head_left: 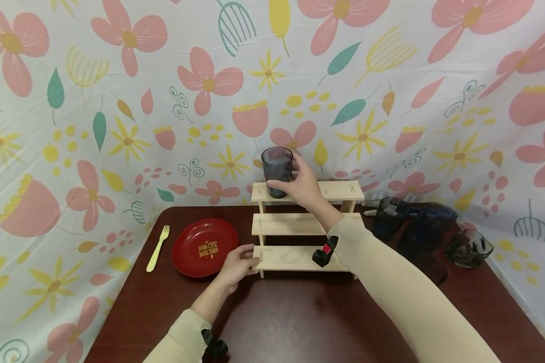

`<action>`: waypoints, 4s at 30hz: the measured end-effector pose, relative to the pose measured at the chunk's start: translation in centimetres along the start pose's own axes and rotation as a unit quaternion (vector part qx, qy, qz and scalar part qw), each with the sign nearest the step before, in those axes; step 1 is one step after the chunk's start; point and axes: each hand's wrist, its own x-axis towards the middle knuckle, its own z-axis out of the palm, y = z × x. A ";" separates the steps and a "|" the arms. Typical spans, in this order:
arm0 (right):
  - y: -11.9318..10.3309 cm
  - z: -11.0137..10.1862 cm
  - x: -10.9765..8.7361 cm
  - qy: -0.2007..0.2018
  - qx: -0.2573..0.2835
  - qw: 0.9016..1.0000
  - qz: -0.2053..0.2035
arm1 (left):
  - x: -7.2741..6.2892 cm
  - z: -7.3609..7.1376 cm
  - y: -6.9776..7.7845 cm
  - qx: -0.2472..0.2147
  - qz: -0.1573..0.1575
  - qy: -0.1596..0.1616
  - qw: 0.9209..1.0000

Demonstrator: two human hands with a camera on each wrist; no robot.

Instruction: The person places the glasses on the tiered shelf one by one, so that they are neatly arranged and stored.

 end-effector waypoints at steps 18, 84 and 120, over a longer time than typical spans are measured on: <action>-0.5 -0.7 -1.5 0.010 0.009 1.000 0.019 | 0.3 0.0 -0.5 0.002 -0.002 0.004 1.000; 13.0 -22.1 -29.7 0.046 -0.109 0.978 0.174 | 0.1 -0.2 -0.1 -0.020 -0.023 0.009 0.999; 13.5 -21.5 -29.4 0.048 -0.106 0.990 0.085 | 0.0 -0.3 0.0 -0.023 -0.029 0.010 0.999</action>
